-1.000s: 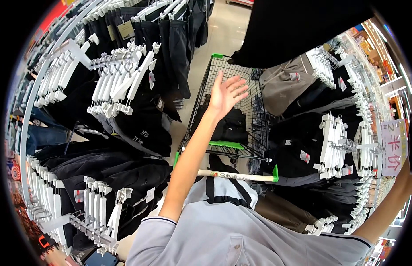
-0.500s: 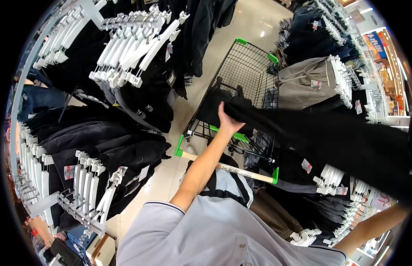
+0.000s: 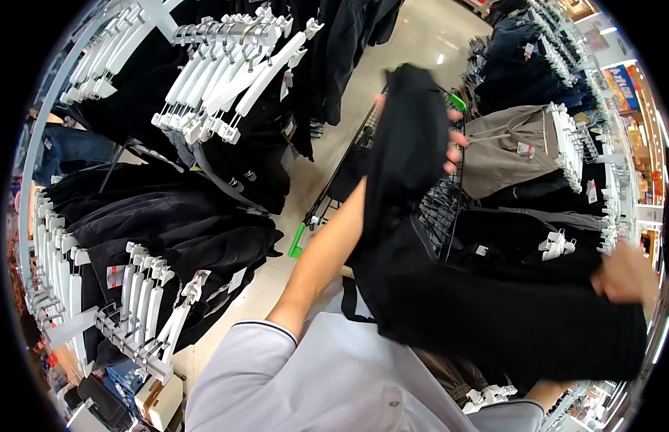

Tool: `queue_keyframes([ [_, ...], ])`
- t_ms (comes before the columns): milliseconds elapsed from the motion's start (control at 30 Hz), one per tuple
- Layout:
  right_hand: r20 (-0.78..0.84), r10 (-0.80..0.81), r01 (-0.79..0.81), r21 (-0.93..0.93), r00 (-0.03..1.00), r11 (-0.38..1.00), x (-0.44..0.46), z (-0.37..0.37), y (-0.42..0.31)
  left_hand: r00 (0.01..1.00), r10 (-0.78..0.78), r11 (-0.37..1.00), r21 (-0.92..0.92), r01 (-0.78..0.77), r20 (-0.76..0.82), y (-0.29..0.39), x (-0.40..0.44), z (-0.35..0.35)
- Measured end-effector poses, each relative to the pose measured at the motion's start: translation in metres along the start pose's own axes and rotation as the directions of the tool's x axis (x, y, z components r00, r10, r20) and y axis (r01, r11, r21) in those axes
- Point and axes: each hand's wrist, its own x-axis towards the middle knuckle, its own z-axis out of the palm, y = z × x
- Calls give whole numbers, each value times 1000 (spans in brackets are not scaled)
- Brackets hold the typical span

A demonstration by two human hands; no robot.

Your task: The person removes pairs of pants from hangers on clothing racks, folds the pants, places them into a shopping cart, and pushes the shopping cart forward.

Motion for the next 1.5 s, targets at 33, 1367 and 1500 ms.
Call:
queue_keyframes([
  [33, -73, -388, 355, -275, 919, 893, 70, -1, 15, 978, -110, 991, 96, 94, 176, -14, 21, -7],
  [1367, -715, -354, 794, 584, 603, 171, 589, -66, -351, 191, 868, -270, -113, 956, -459, -47, -265, 93],
  [1500, -640, -327, 714, 669, 695, 208, 661, -79, -340, 147, 866, -238, -136, 962, -478, -73, -266, 98],
])
